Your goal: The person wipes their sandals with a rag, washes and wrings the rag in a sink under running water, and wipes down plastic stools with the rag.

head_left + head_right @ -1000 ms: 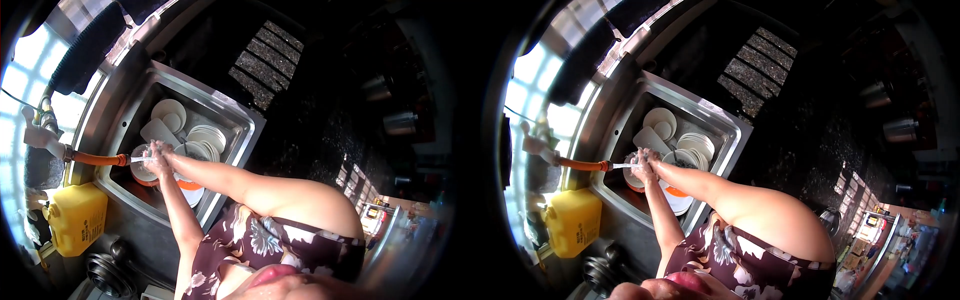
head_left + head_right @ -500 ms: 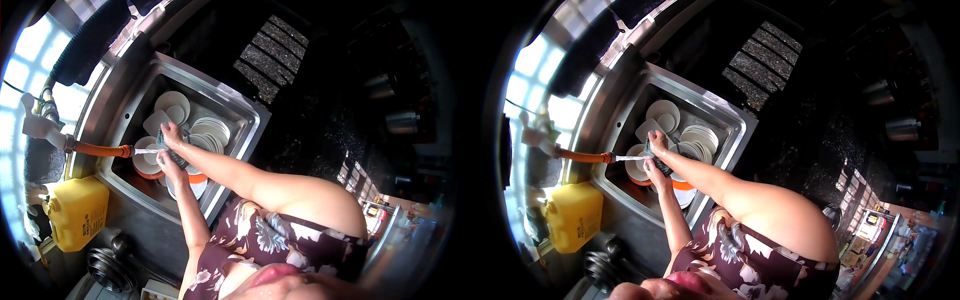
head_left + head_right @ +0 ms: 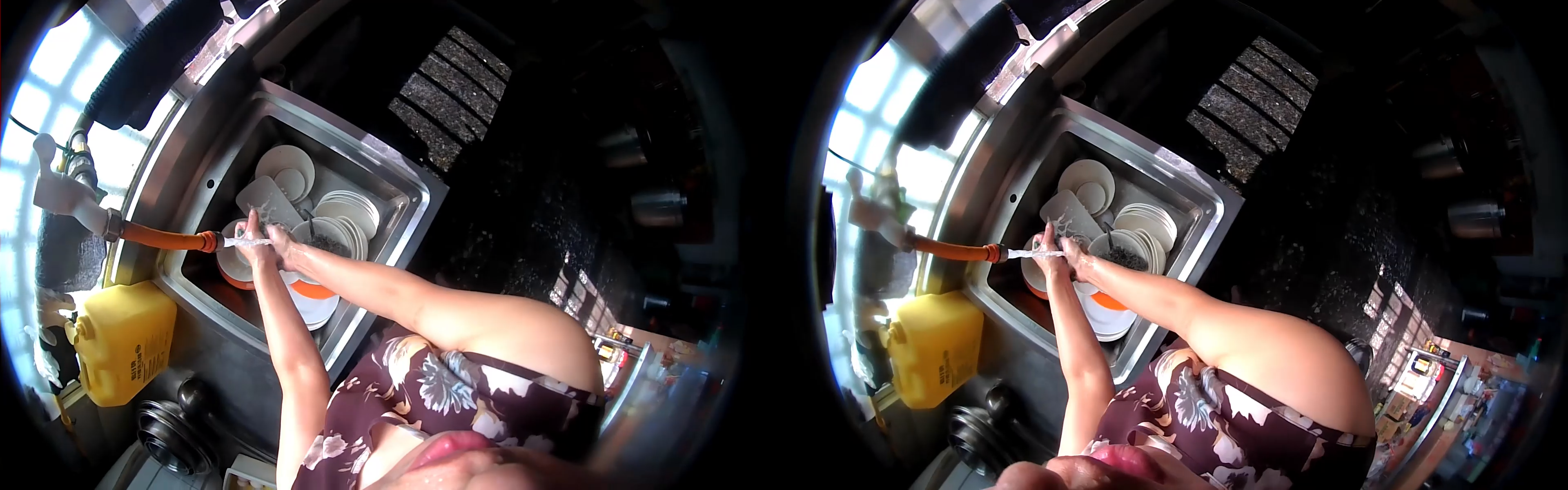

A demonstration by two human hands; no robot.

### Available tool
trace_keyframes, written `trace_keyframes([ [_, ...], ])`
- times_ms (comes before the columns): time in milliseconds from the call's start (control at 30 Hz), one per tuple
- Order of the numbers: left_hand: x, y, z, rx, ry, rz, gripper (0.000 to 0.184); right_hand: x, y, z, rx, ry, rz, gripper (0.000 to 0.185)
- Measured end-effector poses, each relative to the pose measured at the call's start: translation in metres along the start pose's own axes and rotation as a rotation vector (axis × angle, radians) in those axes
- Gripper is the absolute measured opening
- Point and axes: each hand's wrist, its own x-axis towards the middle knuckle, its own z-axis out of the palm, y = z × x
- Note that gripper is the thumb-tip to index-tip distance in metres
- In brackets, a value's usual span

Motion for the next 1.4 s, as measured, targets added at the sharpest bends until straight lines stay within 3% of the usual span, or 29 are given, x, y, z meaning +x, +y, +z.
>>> trace_keyframes([
  [33,-0.001,-0.009,0.000,-0.003,0.009,-0.001,0.030,0.011,-0.004,-0.010,-0.004,0.000,0.008,0.041],
  [100,-0.014,-0.039,0.001,-0.048,0.006,0.304,0.025,0.059,-0.022,-0.050,-0.013,0.141,0.009,0.040],
  [133,-0.031,-0.049,0.009,0.098,0.047,0.398,0.025,0.070,-0.026,-0.061,-0.013,0.216,0.020,0.040],
  [167,-0.026,-0.050,0.008,0.127,0.058,0.401,0.026,0.080,-0.019,-0.070,-0.018,0.290,0.034,0.039],
  [200,-0.018,-0.052,0.008,0.156,0.078,0.402,0.027,0.028,-0.029,-0.025,-0.084,0.427,-0.089,0.034],
  [267,0.005,-0.021,0.002,0.013,0.122,0.102,0.028,0.018,-0.007,-0.014,-0.191,0.305,-0.188,0.031],
  [333,0.003,-0.014,0.004,-0.156,0.064,0.012,0.030,0.013,-0.013,-0.005,-0.162,0.286,-0.203,0.031],
  [467,-0.027,-0.049,0.022,0.126,0.045,0.301,0.032,0.018,-0.026,-0.020,-0.180,0.263,-0.116,0.029],
  [533,0.009,-0.043,0.010,0.020,0.125,0.206,0.032,0.026,-0.017,-0.020,-0.059,0.291,-0.182,0.029],
  [567,0.023,-0.029,-0.005,0.145,0.211,0.187,0.033,0.034,-0.004,-0.027,-0.236,0.446,-0.186,0.029],
  [600,0.014,-0.006,-0.001,-0.100,0.246,0.103,0.034,0.027,-0.005,-0.025,-0.564,0.324,-0.288,0.031],
  [667,0.005,-0.027,0.007,-0.207,0.261,0.227,0.033,0.037,-0.012,-0.024,-0.365,0.308,-0.285,0.029],
  [700,-0.019,-0.025,0.019,-0.108,0.274,0.214,0.031,0.017,-0.029,-0.001,-0.396,0.437,-0.282,0.026],
  [733,-0.033,-0.035,0.025,0.097,0.276,0.265,0.030,0.073,-0.038,-0.059,-0.140,0.369,0.045,0.024],
  [800,-0.007,-0.059,0.014,-0.014,0.230,0.237,0.029,0.057,-0.022,-0.060,0.124,0.157,-0.065,0.027],
  [867,0.035,-0.057,-0.018,-0.039,0.290,0.117,0.029,0.032,0.001,-0.031,-0.421,0.465,-0.285,0.033],
  [900,0.005,-0.018,-0.005,-0.161,0.279,0.070,0.029,0.028,0.003,-0.030,-0.540,0.400,-0.400,0.035],
  [933,0.009,-0.036,-0.003,-0.241,0.264,0.159,0.029,0.046,-0.006,-0.041,-0.543,0.393,-0.394,0.035],
  [1000,-0.027,-0.043,0.020,0.073,0.314,0.328,0.028,0.092,-0.032,-0.086,-0.415,0.225,-0.093,0.034],
  [1033,-0.036,-0.055,0.025,0.271,0.330,0.393,0.029,0.041,-0.044,-0.037,-0.139,0.483,-0.081,0.032],
  [1067,-0.028,-0.060,0.024,0.155,0.312,0.390,0.028,0.064,-0.037,-0.066,-0.144,0.443,-0.080,0.032],
  [1133,0.028,-0.077,-0.005,0.065,0.347,0.294,0.028,0.038,-0.008,-0.039,-0.209,0.457,-0.258,0.029],
  [1167,0.023,-0.049,-0.010,0.113,0.358,0.164,0.027,0.024,0.001,-0.039,-0.771,0.383,-0.577,0.026],
  [1200,0.015,-0.046,-0.004,0.035,0.356,0.211,0.028,0.025,-0.004,-0.032,-0.517,0.430,-0.360,0.027],
  [1267,-0.014,-0.055,0.018,0.058,0.358,0.399,0.030,0.020,-0.024,-0.031,-0.337,0.330,-0.369,0.027],
  [1300,-0.036,-0.053,0.031,0.182,0.377,0.392,0.031,0.043,-0.035,-0.059,-0.101,0.363,-0.170,0.027],
  [1333,-0.042,-0.055,0.037,0.201,0.392,0.460,0.031,0.052,-0.033,-0.066,-0.044,0.373,-0.216,0.027],
  [1400,-0.002,-0.073,0.010,0.162,0.277,0.348,0.031,0.057,-0.022,-0.066,-0.285,0.473,-0.306,0.023],
])
